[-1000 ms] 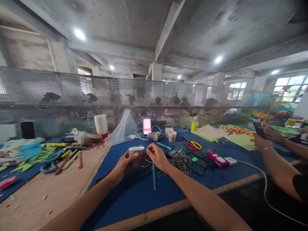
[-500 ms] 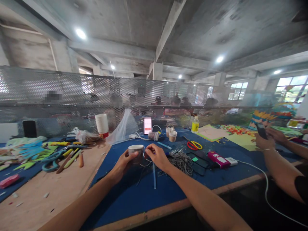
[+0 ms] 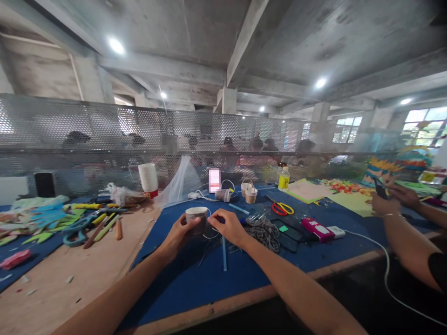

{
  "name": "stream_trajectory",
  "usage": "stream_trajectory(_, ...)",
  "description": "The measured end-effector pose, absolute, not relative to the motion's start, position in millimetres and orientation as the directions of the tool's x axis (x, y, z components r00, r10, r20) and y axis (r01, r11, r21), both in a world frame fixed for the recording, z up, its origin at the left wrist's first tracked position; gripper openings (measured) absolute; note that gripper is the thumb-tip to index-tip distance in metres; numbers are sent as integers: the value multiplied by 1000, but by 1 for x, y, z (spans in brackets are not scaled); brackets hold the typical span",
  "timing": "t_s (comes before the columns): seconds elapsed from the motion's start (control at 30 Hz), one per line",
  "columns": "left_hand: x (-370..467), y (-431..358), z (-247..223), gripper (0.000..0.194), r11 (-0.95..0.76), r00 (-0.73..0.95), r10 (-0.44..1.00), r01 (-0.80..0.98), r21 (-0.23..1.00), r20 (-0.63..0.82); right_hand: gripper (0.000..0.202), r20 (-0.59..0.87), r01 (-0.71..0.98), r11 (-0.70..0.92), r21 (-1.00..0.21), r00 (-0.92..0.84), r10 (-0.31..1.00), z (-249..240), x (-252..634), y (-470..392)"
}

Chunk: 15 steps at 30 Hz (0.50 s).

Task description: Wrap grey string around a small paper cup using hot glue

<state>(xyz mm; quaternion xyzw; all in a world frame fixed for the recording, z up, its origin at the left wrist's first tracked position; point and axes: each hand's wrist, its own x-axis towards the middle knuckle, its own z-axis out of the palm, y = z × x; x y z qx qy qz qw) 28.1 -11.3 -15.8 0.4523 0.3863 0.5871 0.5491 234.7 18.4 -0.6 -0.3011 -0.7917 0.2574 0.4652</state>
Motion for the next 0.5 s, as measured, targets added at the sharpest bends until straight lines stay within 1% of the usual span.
stream_trajectory(0.13,30,-15,-12,67,-101,7,994,-286,953,108,29,593,243,700,-672,-389,705,-6,234,24)
stream_trajectory(0.2,31,-16,-10,67,-106,-3,994,-287,952,109,27,610,284,713,-641,-376,698,-8,236,28)
stream_trajectory(0.27,32,-17,-9,65,-110,1,993,-296,949,116,23,636,381,722,-578,-344,691,-9,239,32)
stream_trajectory(0.3,32,-18,-9,62,-110,9,993,-303,947,118,19,645,455,712,-534,-326,692,-8,242,34)
stream_trajectory(0.37,32,-19,-8,55,-101,26,993,-321,942,115,9,644,610,653,-448,-287,709,-7,248,38)
stream_trajectory(0.4,32,-19,-7,50,-96,39,993,-330,939,116,4,639,662,620,-421,-269,720,-7,252,39)
stream_trajectory(0.43,31,-20,-7,46,-91,52,992,-339,936,115,4,633,699,590,-405,-251,732,-6,256,40)
stream_trajectory(0.5,29,-21,-6,37,-76,80,990,-360,930,112,15,609,747,532,-400,-217,763,-6,264,43)
